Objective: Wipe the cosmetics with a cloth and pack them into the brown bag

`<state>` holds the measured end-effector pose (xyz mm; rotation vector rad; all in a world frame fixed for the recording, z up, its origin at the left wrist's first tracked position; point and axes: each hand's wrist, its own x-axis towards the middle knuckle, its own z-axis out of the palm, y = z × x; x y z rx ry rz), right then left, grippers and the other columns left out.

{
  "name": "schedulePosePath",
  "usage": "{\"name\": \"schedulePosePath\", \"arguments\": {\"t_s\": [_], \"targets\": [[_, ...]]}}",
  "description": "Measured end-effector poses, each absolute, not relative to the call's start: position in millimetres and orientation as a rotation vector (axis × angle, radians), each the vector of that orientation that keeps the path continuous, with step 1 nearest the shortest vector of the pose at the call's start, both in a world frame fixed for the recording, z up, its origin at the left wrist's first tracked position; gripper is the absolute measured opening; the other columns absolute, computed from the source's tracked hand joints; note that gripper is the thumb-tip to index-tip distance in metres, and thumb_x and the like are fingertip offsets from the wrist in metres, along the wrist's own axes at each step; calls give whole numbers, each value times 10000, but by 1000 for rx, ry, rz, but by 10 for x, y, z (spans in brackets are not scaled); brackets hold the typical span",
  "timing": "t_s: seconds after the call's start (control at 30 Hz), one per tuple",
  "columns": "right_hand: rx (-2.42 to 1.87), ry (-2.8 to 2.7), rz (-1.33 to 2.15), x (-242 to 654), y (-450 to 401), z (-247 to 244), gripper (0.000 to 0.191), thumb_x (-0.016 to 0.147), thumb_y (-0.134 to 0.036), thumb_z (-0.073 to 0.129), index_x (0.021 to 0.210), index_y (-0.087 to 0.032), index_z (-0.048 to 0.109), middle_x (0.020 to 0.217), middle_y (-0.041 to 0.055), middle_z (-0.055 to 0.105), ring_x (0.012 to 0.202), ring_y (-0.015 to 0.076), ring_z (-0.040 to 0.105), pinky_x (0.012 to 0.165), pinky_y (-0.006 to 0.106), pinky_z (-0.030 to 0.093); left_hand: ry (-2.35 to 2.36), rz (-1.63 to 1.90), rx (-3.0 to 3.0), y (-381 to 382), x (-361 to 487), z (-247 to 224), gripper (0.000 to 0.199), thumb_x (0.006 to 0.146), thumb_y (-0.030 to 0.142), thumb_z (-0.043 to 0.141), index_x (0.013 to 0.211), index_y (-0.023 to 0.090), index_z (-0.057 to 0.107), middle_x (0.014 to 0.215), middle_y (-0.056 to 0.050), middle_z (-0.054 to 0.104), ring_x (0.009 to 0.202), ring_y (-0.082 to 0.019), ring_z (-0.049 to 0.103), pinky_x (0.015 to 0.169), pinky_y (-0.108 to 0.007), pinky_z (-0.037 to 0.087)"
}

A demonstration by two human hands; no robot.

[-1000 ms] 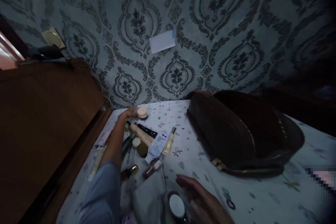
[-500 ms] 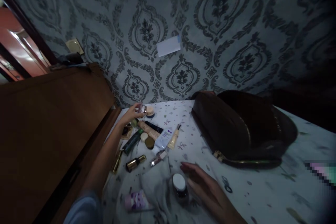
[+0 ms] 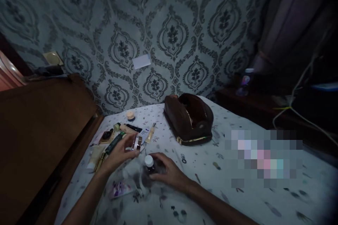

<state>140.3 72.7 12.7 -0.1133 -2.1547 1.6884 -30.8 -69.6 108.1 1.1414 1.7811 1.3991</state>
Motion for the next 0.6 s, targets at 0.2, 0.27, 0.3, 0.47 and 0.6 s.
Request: {"name": "schedulePosePath", "arguments": {"t_s": [0.2, 0.27, 0.3, 0.47, 0.6], "targets": [[-192, -1976, 1778, 1494, 790, 315, 616, 829, -639, 553, 1254, -194, 556, 1224, 128, 613, 1154, 277, 569, 995, 443, 435, 1899, 1480, 1200, -491, -14, 1119, 707, 687, 425, 772, 1296, 220, 477, 1297, -117, 562, 1098, -278, 589, 886, -387, 506], [-201, -1917, 1766, 1511, 823, 404, 612, 830, -647, 546, 1247, -199, 555, 1199, 125, 627, 1149, 276, 575, 990, 439, 442, 1955, 1486, 1328, -428, 66, 1145, 710, 706, 429, 762, 1318, 230, 460, 1315, -122, 549, 1115, -284, 585, 916, -410, 501], [-187, -1873, 1765, 1516, 838, 444, 603, 831, -649, 541, 1238, -204, 558, 1192, 120, 632, 1150, 273, 575, 990, 430, 446, 2002, 1467, 1425, -401, 115, 1158, 705, 721, 429, 754, 1330, 238, 455, 1329, -122, 541, 1151, -291, 568, 950, -423, 484], [-117, -1683, 1793, 1548, 883, 543, 538, 845, -626, 533, 1199, -224, 580, 1175, 83, 637, 1118, 249, 582, 1001, 395, 456, 2220, 1171, 1925, -281, 438, 1150, 659, 808, 384, 686, 1394, 282, 404, 1345, -107, 524, 1263, -291, 492, 1027, -438, 424], [-211, -1640, 1813, 1591, 908, 536, 509, 781, -555, 651, 1156, -215, 594, 1052, 52, 652, 1014, 229, 601, 934, 371, 495, 2353, 922, 1996, -186, 615, 1050, 695, 820, 349, 666, 1433, 264, 348, 1404, -133, 477, 1296, -329, 459, 1027, -512, 399]]}}
